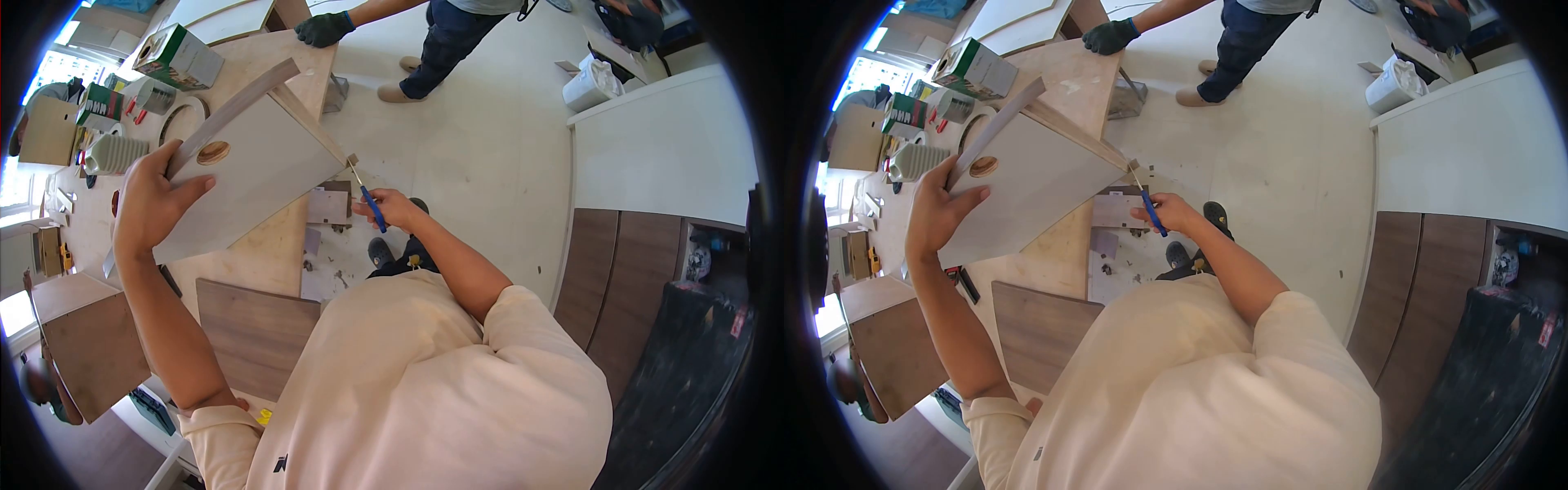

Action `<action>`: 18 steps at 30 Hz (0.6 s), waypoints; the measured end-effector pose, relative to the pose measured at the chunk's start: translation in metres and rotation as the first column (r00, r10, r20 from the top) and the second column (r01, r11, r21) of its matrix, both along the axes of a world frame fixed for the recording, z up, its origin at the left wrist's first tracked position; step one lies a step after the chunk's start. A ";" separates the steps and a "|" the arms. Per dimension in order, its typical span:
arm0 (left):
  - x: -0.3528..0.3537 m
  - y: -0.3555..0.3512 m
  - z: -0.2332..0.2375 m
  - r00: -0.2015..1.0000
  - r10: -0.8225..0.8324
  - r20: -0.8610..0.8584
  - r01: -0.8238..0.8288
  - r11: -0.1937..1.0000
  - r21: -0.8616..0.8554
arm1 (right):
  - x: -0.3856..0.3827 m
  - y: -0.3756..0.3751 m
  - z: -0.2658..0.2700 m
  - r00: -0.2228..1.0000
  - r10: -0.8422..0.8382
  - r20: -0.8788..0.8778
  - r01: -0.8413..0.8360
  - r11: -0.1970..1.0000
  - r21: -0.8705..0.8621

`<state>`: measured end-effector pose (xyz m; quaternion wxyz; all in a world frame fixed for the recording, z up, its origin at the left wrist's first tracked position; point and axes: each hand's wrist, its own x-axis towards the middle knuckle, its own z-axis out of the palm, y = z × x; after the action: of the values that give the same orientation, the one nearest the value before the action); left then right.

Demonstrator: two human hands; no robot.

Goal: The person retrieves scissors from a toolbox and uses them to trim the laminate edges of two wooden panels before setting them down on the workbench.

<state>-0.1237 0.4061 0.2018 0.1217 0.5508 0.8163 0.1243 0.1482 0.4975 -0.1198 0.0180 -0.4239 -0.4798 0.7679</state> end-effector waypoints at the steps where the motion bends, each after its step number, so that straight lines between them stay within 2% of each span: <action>1: -0.002 0.000 -0.001 1.000 0.003 -0.004 -0.003 1.000 -0.014 | 0.000 0.001 -0.001 1.000 0.005 -0.002 -0.005 1.000 0.007; 8: 0.002 0.002 0.005 0.998 0.053 0.013 -0.052 0.995 -0.085 | -0.003 0.005 -0.001 0.998 0.060 0.033 -0.061 0.998 0.022; 11: 0.005 0.001 0.005 0.999 0.053 0.007 -0.052 0.996 -0.069 | -0.002 0.002 -0.005 1.000 0.011 -0.002 -0.011 0.997 0.070; 14: 0.002 -0.001 0.002 0.998 0.052 0.038 -0.050 0.997 -0.054 | -0.002 0.003 -0.006 0.999 0.036 0.011 -0.037 0.993 0.108; 17: 0.010 0.003 0.011 0.997 0.074 0.023 -0.071 0.990 -0.121 | -0.003 -0.003 -0.022 0.999 0.029 0.019 -0.032 0.980 0.198; 18: 0.006 0.002 0.007 0.998 0.058 0.021 -0.056 0.996 -0.073 | -0.003 -0.003 -0.028 0.999 0.030 0.026 -0.035 0.976 0.217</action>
<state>-0.1175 0.4076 0.2084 0.1476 0.5209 0.8342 0.1046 0.1454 0.4941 -0.1478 0.0461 -0.4200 -0.5681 0.7062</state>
